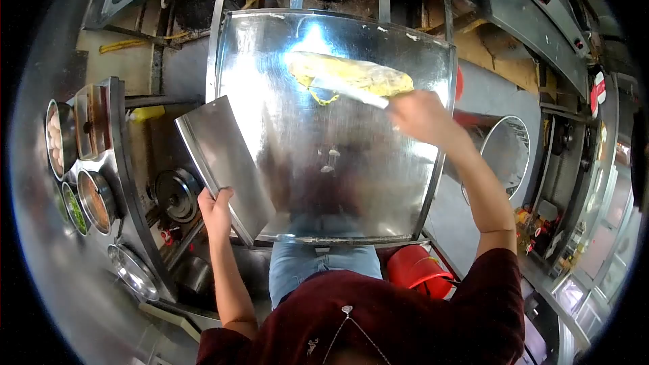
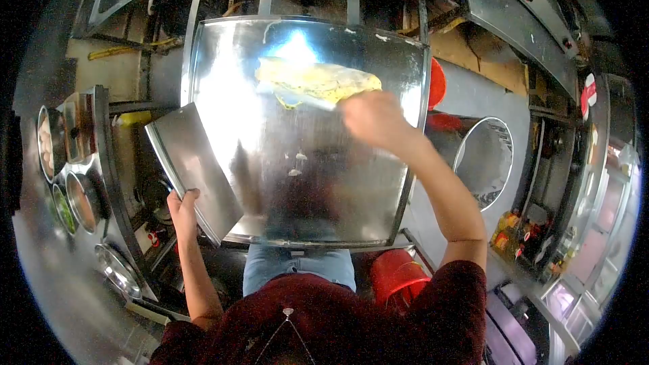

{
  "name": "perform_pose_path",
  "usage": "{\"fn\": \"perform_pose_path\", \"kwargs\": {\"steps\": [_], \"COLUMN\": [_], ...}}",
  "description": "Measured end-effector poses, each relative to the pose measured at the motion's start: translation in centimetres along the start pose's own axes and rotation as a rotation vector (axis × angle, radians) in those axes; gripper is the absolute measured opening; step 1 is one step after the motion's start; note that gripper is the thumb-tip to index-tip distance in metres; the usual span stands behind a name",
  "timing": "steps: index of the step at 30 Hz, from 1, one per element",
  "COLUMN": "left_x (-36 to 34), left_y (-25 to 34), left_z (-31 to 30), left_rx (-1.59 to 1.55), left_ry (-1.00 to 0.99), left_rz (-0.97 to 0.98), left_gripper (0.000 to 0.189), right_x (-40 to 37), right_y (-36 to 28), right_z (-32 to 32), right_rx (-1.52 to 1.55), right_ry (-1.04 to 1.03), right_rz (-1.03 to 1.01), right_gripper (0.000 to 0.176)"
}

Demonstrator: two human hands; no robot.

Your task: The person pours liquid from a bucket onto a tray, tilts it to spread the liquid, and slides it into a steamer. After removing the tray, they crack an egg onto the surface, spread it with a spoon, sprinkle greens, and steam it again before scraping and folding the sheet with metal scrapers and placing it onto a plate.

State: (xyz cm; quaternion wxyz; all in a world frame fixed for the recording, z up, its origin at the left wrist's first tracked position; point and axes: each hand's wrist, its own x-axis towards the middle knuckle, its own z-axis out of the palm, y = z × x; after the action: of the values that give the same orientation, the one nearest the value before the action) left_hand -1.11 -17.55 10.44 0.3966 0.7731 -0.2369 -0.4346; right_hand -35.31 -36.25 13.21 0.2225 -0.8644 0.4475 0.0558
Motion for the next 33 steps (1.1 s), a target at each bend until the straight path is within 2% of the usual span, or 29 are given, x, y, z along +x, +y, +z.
{"fn": "perform_pose_path", "kwargs": {"steps": [2,5,6,8,10,11,13,19,20,22,26,29,30,33], "left_x": [0.1,0.4,0.5,0.3,0.3,0.3,0.0,1.1,1.1,1.2,1.1,1.3,1.2,1.8], "left_y": [0.1,0.0,0.1,0.6,0.7,0.9,1.2,0.2,0.2,0.2,0.7,0.5,0.7,0.0], "left_z": [0.3,1.0,1.3,1.7,1.5,1.5,1.4,-0.2,-0.3,-0.2,0.1,-0.1,-0.3,-0.7], "left_rx": [0.014,-0.012,-0.027,-0.021,0.021,0.014,-0.004,0.01,0.017,0.018,0.021,0.044,0.012,0.05], "left_ry": [-0.025,-0.042,-0.044,-0.045,-0.065,-0.059,-0.05,-0.097,-0.092,-0.104,-0.104,-0.108,-0.14,-0.136], "left_rz": [0.004,0.017,0.023,0.023,0.015,0.037,0.069,0.042,0.038,0.066,0.029,0.06,0.049,0.059], "left_gripper": [0.007,0.006,0.006,0.006,0.007,0.008,0.008,0.008,0.008,0.008,0.009,0.009,0.009,0.008], "right_x": [0.0,1.5,2.6,4.8,6.7,6.3,4.5,6.6,7.6,9.4,11.2,9.5,9.2,7.1], "right_y": [1.4,1.2,0.7,0.0,-1.0,-1.8,-3.7,-2.1,-1.8,-1.5,-1.5,-3.2,-2.7,-2.1], "right_z": [-1.3,0.2,1.2,3.7,7.4,8.9,11.5,8.2,8.2,8.2,8.0,8.4,7.7,4.7], "right_rx": [-0.08,-0.163,-0.245,-0.237,-0.309,-0.284,-0.409,-0.26,-0.277,-0.269,-0.248,-0.319,-0.287,-0.22], "right_ry": [0.079,0.105,0.07,0.37,0.292,0.19,0.307,0.275,0.182,0.143,0.126,0.094,0.038,0.138], "right_rz": [0.189,0.176,0.1,-0.149,-0.042,-0.062,-0.078,-0.093,-0.085,-0.064,-0.044,-0.072,-0.053,0.096], "right_gripper": [0.012,0.011,0.009,0.009,0.007,0.006,0.005,0.007,0.009,0.01,0.009,0.009,0.011,0.015]}}
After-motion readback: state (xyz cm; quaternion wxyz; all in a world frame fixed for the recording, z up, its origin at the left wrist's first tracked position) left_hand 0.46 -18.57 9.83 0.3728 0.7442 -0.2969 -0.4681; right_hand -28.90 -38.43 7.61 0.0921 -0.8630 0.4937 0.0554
